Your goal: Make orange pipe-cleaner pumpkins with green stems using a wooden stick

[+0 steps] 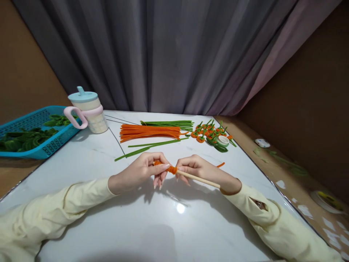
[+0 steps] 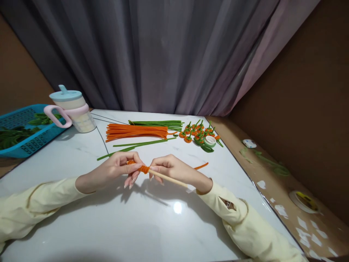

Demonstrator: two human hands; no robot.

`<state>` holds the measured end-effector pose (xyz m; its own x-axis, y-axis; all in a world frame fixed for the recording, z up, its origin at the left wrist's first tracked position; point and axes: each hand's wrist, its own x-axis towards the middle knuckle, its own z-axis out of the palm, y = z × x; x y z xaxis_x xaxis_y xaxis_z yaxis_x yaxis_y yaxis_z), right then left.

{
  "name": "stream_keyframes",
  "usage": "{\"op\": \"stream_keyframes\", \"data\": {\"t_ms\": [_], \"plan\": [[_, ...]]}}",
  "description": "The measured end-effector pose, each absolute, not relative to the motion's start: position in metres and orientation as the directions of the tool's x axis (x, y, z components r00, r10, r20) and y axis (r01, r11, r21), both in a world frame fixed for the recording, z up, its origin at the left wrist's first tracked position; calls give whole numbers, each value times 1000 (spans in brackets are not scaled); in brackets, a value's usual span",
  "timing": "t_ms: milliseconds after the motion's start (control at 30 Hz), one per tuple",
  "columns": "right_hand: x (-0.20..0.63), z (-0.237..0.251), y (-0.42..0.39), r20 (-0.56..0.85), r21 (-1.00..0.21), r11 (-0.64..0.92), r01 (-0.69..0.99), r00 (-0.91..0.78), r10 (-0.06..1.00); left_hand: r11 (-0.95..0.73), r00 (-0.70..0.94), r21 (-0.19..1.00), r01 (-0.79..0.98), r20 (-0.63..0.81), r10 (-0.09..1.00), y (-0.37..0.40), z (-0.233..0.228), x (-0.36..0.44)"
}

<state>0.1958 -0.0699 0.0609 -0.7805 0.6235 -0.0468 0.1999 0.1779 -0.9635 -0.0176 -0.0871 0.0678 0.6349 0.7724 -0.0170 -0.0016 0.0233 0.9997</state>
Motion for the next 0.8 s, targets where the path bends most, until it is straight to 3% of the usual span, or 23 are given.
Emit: {"op": "stream_keyframes", "data": {"t_ms": [267,467,700,800], "plan": [[194,65,-78,-79,-992,25,120,-779,622,-236,592,971,-33,209,778,-92,61,-19],[187,59,-79,-78,-996,-90,30,-792,605,-327,575,943,-66,304,760,-89,53,-21],[182,54,-84,-13,-1000,-19,1,-758,652,-323,521,945,-49,300,799,-87,52,-21],[177,55,-90,-62,-998,-28,59,-695,716,-351,445,936,-1,314,839,-87,54,-20]]}}
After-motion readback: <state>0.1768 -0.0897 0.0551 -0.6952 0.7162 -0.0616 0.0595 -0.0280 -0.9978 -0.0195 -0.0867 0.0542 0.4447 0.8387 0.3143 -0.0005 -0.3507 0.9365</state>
